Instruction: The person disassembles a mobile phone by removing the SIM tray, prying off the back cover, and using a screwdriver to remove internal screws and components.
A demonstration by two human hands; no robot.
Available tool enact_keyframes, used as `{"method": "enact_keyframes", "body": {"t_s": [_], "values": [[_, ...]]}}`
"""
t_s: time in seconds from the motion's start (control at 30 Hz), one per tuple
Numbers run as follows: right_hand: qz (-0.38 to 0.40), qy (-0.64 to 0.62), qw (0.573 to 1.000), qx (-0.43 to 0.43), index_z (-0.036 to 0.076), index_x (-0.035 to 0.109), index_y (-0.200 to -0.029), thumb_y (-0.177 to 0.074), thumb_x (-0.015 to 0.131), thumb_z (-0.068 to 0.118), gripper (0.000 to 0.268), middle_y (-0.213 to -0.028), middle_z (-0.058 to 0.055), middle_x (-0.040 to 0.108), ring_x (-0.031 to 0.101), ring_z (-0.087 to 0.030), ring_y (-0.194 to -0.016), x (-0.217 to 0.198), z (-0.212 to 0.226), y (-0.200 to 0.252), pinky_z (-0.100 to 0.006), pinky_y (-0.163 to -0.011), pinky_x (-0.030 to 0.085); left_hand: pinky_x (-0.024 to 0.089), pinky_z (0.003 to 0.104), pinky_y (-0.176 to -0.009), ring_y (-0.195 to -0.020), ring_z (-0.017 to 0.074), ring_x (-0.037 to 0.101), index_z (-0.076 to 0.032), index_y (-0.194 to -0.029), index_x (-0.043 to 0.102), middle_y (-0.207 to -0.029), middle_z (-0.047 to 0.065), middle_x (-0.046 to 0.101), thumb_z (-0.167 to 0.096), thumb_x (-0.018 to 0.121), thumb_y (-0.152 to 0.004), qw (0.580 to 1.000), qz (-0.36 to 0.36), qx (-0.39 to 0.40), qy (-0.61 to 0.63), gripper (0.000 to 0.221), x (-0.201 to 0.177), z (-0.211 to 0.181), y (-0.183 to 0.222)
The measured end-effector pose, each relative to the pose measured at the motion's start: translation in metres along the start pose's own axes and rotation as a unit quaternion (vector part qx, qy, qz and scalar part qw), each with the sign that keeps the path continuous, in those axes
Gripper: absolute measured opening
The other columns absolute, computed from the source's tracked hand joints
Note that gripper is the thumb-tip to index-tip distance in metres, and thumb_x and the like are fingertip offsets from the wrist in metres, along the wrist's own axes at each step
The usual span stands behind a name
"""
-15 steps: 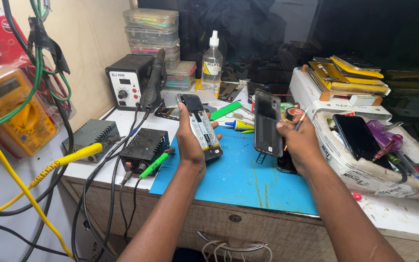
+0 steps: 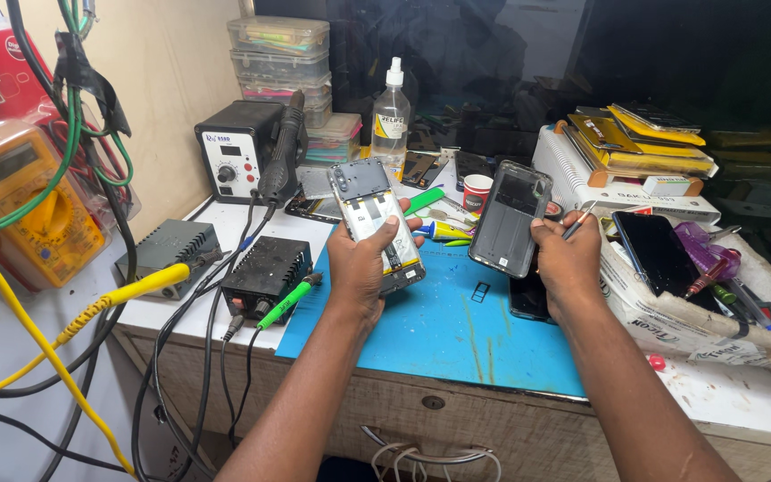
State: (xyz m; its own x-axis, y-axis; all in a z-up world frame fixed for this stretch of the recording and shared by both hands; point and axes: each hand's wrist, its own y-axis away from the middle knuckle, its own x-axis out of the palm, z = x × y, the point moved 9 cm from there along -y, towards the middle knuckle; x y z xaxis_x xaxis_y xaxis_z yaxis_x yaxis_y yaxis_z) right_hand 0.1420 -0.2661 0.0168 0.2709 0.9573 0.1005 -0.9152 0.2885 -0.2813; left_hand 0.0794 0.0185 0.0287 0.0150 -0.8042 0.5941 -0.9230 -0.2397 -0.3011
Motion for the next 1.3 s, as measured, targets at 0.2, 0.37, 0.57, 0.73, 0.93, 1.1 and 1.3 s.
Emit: {"method": "enact_keyframes", "body": {"t_s": [0.2,0.37,0.57,0.73,0.93,1.1,1.3], "values": [[-0.007,-0.032,0.999,-0.036,0.014,0.035,-0.105,-0.097,0.063,0.003,0.031,-0.105,-0.015,0.065,0.064,-0.014,-0.08,-0.002,0.004,-0.001,-0.027,-0.056,0.051,0.064,0.035,-0.07,-0.091,0.0248,0.075,0.007,-0.125,0.058,-0.115,0.018,0.073,-0.013,0.061,-0.094,0.997,-0.057,0.05,-0.001,0.037,-0.017,-0.009,-0.006],[0.003,-0.029,1.0,-0.013,0.013,0.033,-0.103,-0.097,0.062,0.006,0.031,-0.106,-0.017,0.066,0.07,-0.02,-0.083,0.002,0.007,0.003,-0.034,-0.054,0.058,0.061,0.033,-0.072,-0.089,0.0215,0.072,0.011,-0.123,0.06,-0.112,0.019,0.071,-0.034,0.059,-0.101,0.982,-0.109,0.155,-0.018,0.05,-0.03,-0.025,-0.001],[0.1,-0.04,0.994,0.033,0.017,0.034,-0.101,-0.096,0.063,0.009,0.03,-0.112,-0.016,0.071,0.073,-0.021,-0.094,0.025,0.01,0.014,-0.037,-0.064,0.063,0.06,0.034,-0.073,-0.094,0.0232,0.072,0.009,-0.13,0.055,-0.116,0.022,0.068,-0.049,0.05,-0.099,0.972,-0.16,0.167,-0.041,0.066,-0.04,-0.03,0.002],[0.185,-0.036,0.982,0.013,0.017,0.032,-0.098,-0.091,0.067,0.005,0.037,-0.112,-0.014,0.074,0.075,-0.022,-0.097,0.044,0.02,0.026,-0.04,-0.069,0.064,0.061,0.034,-0.071,-0.09,0.0242,0.072,0.008,-0.128,0.056,-0.112,0.023,0.068,-0.055,0.05,-0.096,0.98,-0.162,0.112,-0.022,0.071,-0.04,-0.023,0.0],[0.201,-0.036,0.979,-0.01,0.018,0.031,-0.097,-0.086,0.069,-0.002,0.045,-0.114,-0.015,0.072,0.075,-0.024,-0.097,0.049,0.027,0.03,-0.04,-0.069,0.066,0.06,0.034,-0.068,-0.088,0.0232,0.073,0.007,-0.12,0.059,-0.107,0.021,0.068,-0.059,0.051,-0.095,0.989,-0.11,0.084,-0.046,0.071,-0.028,-0.016,-0.001],[0.201,-0.048,0.978,-0.033,0.018,0.032,-0.096,-0.085,0.069,-0.005,0.045,-0.112,-0.012,0.07,0.075,-0.022,-0.099,0.05,0.032,0.033,-0.038,-0.07,0.067,0.062,0.035,-0.068,-0.088,0.0236,0.073,0.008,-0.123,0.06,-0.107,0.021,0.07,-0.066,0.045,-0.092,0.994,-0.078,0.04,-0.061,0.082,-0.021,-0.009,-0.002],[0.189,-0.033,0.98,-0.06,0.019,0.034,-0.096,-0.083,0.073,-0.006,0.048,-0.103,-0.007,0.067,0.073,-0.018,-0.096,0.049,0.033,0.032,-0.032,-0.073,0.066,0.062,0.035,-0.067,-0.088,0.0247,0.074,0.006,-0.13,0.057,-0.109,0.022,0.071,-0.073,0.04,-0.089,0.997,-0.057,0.004,-0.061,0.091,-0.017,-0.001,-0.004]]}}
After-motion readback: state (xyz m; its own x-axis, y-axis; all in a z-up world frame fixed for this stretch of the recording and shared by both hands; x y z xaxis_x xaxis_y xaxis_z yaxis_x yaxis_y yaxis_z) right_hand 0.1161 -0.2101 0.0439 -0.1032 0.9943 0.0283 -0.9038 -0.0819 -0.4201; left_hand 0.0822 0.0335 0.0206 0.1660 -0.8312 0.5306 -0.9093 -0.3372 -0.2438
